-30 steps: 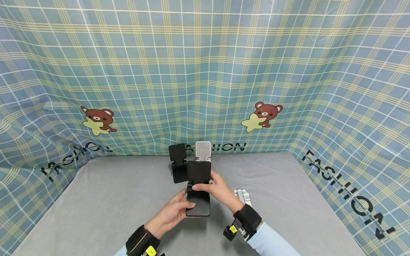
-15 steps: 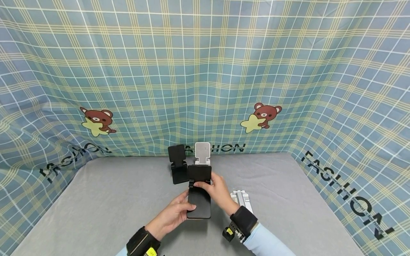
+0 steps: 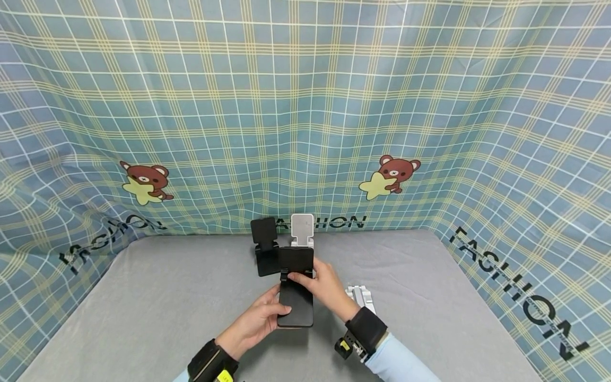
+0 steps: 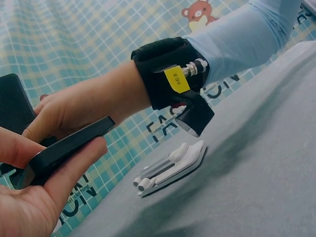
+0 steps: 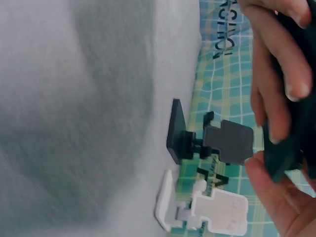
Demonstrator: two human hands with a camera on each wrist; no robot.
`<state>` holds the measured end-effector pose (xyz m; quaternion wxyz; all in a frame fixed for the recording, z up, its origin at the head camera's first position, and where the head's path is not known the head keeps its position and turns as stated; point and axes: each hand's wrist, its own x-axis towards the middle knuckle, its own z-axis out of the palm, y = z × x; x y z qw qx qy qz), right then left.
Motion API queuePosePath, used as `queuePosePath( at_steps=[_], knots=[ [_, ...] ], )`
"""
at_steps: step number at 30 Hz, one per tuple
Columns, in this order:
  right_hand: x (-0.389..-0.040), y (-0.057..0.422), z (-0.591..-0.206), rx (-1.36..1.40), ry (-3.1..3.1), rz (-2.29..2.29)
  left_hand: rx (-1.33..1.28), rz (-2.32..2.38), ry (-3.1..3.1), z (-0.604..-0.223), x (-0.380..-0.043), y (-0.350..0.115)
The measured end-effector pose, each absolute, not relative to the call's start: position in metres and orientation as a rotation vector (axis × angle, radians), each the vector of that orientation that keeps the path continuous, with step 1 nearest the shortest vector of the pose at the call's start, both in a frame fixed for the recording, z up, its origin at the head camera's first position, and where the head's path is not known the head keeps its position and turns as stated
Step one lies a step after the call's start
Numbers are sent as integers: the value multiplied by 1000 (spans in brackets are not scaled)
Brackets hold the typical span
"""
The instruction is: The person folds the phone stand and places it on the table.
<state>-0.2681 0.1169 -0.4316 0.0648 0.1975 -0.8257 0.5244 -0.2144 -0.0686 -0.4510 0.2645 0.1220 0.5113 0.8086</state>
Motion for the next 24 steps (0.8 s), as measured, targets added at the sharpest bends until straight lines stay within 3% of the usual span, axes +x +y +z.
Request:
queuePosePath(
  at_steps=[7, 15, 24],
  knots=[
    [-272, 132, -412, 642, -2580, 1498, 305, 2186, 1410, -452, -215, -69],
    [-266, 136, -374, 963, -2438, 1436, 294, 2193, 1403, -454, -215, -68],
    [-269, 132, -380, 1021, -2475, 1413, 304, 2189, 1399, -454, -216, -68]
  ],
)
